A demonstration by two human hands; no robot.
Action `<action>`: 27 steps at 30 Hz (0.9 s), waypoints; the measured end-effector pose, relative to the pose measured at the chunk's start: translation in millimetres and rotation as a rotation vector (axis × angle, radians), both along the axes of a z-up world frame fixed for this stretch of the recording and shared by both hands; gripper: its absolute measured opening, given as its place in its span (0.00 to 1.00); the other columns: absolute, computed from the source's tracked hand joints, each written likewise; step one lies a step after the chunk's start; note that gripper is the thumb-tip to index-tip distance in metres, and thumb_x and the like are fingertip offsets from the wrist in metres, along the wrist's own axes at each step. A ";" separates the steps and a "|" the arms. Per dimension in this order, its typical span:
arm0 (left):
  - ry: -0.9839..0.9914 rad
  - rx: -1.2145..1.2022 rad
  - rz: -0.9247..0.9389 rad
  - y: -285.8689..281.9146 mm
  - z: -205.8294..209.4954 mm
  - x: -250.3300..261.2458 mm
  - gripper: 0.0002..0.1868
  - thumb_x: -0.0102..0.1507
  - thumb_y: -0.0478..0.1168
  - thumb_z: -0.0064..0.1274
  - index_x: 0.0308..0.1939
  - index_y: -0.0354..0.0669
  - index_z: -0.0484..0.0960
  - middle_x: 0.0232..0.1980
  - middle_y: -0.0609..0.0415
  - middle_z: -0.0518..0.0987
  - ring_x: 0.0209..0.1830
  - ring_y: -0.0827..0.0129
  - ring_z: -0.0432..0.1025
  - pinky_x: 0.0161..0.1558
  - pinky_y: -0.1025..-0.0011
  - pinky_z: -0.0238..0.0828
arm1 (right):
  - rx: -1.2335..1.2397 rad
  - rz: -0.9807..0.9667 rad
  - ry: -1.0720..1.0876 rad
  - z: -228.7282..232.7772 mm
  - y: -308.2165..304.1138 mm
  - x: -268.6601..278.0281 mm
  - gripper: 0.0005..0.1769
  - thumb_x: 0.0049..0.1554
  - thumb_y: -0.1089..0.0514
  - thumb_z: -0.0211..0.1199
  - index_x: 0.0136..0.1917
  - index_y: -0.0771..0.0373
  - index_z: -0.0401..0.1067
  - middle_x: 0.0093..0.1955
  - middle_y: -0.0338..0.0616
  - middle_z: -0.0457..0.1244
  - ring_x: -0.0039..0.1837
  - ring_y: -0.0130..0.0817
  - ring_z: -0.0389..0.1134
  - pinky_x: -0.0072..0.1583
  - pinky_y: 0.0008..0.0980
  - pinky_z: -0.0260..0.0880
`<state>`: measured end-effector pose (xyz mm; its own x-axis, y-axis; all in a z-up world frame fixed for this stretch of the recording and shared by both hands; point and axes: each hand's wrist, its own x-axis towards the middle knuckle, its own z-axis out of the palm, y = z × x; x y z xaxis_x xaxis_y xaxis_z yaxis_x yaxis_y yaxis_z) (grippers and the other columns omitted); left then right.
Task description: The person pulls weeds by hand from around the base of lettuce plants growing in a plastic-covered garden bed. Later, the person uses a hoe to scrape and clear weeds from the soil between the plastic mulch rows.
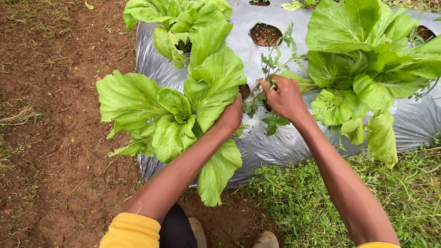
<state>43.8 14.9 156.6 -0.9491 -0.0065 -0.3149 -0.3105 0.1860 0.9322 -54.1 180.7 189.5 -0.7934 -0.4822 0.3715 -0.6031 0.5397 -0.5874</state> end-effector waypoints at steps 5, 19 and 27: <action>0.146 -0.124 0.025 -6.2 -21.5 -4.7 0.33 0.74 0.51 0.22 0.70 0.24 0.59 0.68 0.21 0.62 0.72 0.43 0.57 0.71 0.46 0.44 | 0.018 -0.032 0.025 -29.1 19.3 -12.6 0.21 0.62 0.58 0.56 0.29 0.66 0.64 0.21 0.50 0.52 0.27 0.42 0.56 0.36 0.40 0.62; 0.111 -0.177 0.105 -22.3 4.8 -4.6 0.20 0.73 0.33 0.30 0.68 0.27 0.61 0.68 0.31 0.71 0.48 0.59 0.79 0.48 0.62 0.74 | 0.120 -0.037 -0.216 -60.0 -25.8 3.6 0.17 0.62 0.64 0.56 0.31 0.65 0.64 0.23 0.45 0.55 0.25 0.36 0.55 0.50 0.45 0.74; 0.297 -0.348 0.174 -18.5 -66.6 -15.6 0.25 0.69 0.33 0.38 0.71 0.33 0.62 0.69 0.35 0.70 0.72 0.50 0.63 0.71 0.41 0.54 | 0.169 0.053 -0.103 -72.1 -46.6 4.3 0.21 0.59 0.64 0.63 0.63 0.77 0.68 0.42 0.59 0.67 0.33 0.37 0.65 0.39 0.41 0.72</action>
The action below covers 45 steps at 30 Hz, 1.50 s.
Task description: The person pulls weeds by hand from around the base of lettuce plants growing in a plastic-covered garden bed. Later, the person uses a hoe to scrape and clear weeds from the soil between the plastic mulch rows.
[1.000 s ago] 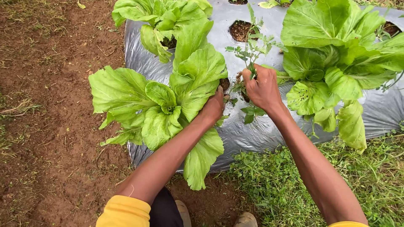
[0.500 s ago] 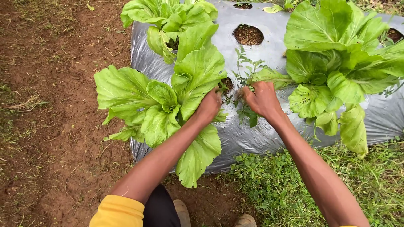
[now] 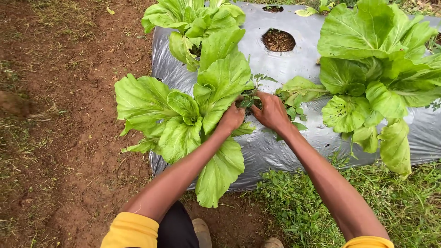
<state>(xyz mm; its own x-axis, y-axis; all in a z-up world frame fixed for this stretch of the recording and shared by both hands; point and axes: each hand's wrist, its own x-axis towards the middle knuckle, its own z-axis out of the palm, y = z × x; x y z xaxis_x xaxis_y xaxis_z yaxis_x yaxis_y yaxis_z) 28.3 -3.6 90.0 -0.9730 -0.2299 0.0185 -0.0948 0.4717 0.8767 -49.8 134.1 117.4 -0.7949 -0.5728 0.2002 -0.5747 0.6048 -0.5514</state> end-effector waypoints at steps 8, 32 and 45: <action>-0.203 0.187 0.014 -7.3 -8.8 -24.3 0.38 0.75 0.60 0.26 0.66 0.24 0.65 0.26 0.53 0.67 0.24 0.67 0.65 0.33 0.66 0.63 | -0.051 0.002 -0.048 -3.5 4.4 -7.5 0.01 0.61 0.66 0.58 0.46 0.65 0.67 0.35 0.42 0.59 0.35 0.38 0.62 0.41 0.39 0.65; -0.033 -0.032 -0.072 -2.6 -77.4 -24.4 0.40 0.74 0.55 0.30 0.76 0.21 0.45 0.76 0.19 0.50 0.78 0.35 0.46 0.79 0.44 0.36 | -0.174 -0.072 -0.110 -43.1 6.9 -22.5 0.22 0.67 0.52 0.45 0.35 0.61 0.68 0.29 0.55 0.61 0.36 0.53 0.64 0.45 0.52 0.63; 0.054 -0.078 -0.080 2.4 -90.9 -35.9 0.36 0.74 0.53 0.31 0.75 0.23 0.49 0.75 0.23 0.55 0.76 0.38 0.51 0.79 0.46 0.41 | 0.058 0.112 0.052 -64.9 8.7 -30.8 0.11 0.60 0.54 0.56 0.38 0.58 0.61 0.27 0.34 0.49 0.30 0.35 0.51 0.39 0.33 0.59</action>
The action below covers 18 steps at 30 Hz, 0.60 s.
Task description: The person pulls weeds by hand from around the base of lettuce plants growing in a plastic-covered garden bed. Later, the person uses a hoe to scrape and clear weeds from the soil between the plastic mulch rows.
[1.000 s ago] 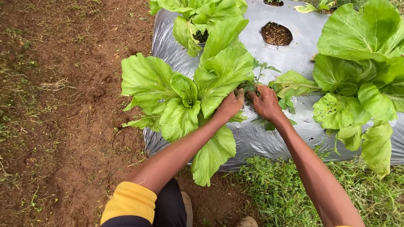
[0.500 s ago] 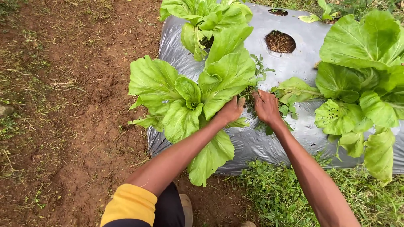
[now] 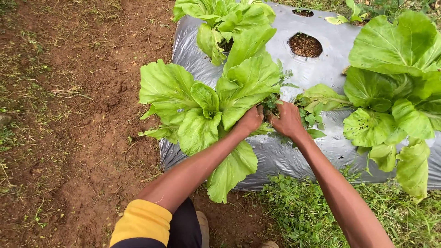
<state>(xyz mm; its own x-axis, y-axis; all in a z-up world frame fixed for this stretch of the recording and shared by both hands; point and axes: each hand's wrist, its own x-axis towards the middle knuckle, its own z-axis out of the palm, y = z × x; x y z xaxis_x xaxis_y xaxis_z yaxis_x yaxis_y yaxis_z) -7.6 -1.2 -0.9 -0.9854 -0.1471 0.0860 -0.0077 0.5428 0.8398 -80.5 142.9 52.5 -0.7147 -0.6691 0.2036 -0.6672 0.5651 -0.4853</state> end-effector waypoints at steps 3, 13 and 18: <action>0.018 -0.012 -0.006 0.3 -3.9 -1.2 0.36 0.75 0.52 0.31 0.75 0.24 0.50 0.74 0.24 0.56 0.76 0.39 0.52 0.79 0.46 0.42 | 0.075 -0.003 -0.056 57.5 -3.0 29.5 0.13 0.62 0.57 0.59 0.37 0.62 0.66 0.29 0.41 0.56 0.32 0.38 0.58 0.42 0.36 0.65; 0.076 -0.052 -0.049 9.6 -20.0 4.1 0.33 0.75 0.51 0.31 0.75 0.25 0.53 0.73 0.26 0.60 0.75 0.41 0.55 0.78 0.48 0.45 | 0.110 0.083 0.013 64.8 -1.0 28.2 0.09 0.57 0.65 0.60 0.49 0.72 0.77 0.53 0.61 0.70 0.51 0.55 0.74 0.52 0.49 0.76; 0.121 -0.072 -0.064 8.9 -23.8 2.2 0.32 0.75 0.49 0.31 0.75 0.26 0.54 0.72 0.28 0.62 0.74 0.43 0.57 0.78 0.48 0.47 | 0.130 0.053 0.051 6.6 1.1 -7.0 0.12 0.58 0.63 0.52 0.35 0.67 0.70 0.28 0.48 0.59 0.31 0.41 0.62 0.40 0.38 0.69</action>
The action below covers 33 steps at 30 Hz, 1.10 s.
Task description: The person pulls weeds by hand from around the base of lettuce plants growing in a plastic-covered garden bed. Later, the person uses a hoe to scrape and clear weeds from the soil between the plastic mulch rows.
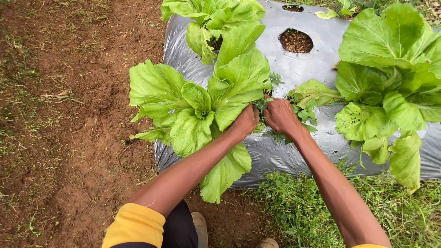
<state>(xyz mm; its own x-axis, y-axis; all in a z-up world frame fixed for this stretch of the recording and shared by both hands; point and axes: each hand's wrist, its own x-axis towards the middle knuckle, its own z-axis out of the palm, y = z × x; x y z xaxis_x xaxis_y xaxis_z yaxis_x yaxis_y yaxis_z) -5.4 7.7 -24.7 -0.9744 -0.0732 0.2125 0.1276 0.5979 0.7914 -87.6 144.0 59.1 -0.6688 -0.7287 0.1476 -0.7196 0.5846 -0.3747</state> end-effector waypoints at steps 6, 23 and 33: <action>0.042 -0.035 -0.006 3.3 -4.6 -5.9 0.30 0.76 0.48 0.31 0.74 0.27 0.56 0.71 0.29 0.64 0.73 0.45 0.60 0.78 0.49 0.49 | -0.140 -0.039 0.042 -17.0 -5.4 -25.8 0.16 0.52 0.59 0.52 0.27 0.70 0.64 0.23 0.66 0.54 0.29 0.64 0.62 0.36 0.53 0.59; -0.034 0.376 -0.130 -13.7 53.5 22.3 0.28 0.75 0.35 0.33 0.79 0.35 0.48 0.78 0.27 0.52 0.76 0.37 0.54 0.74 0.42 0.58 | -0.136 -0.239 -0.265 52.8 0.9 32.0 0.31 0.68 0.53 0.35 0.63 0.83 0.68 0.62 0.90 0.56 0.66 0.88 0.54 0.65 0.71 0.55; -0.119 0.310 -0.126 -9.8 75.5 22.2 0.32 0.69 0.25 0.42 0.78 0.38 0.58 0.75 0.36 0.65 0.76 0.48 0.59 0.75 0.52 0.59 | -0.465 -0.442 -0.630 -31.1 0.2 -17.0 0.22 0.59 0.43 0.49 0.46 0.65 0.69 0.73 0.82 0.44 0.76 0.76 0.41 0.72 0.65 0.42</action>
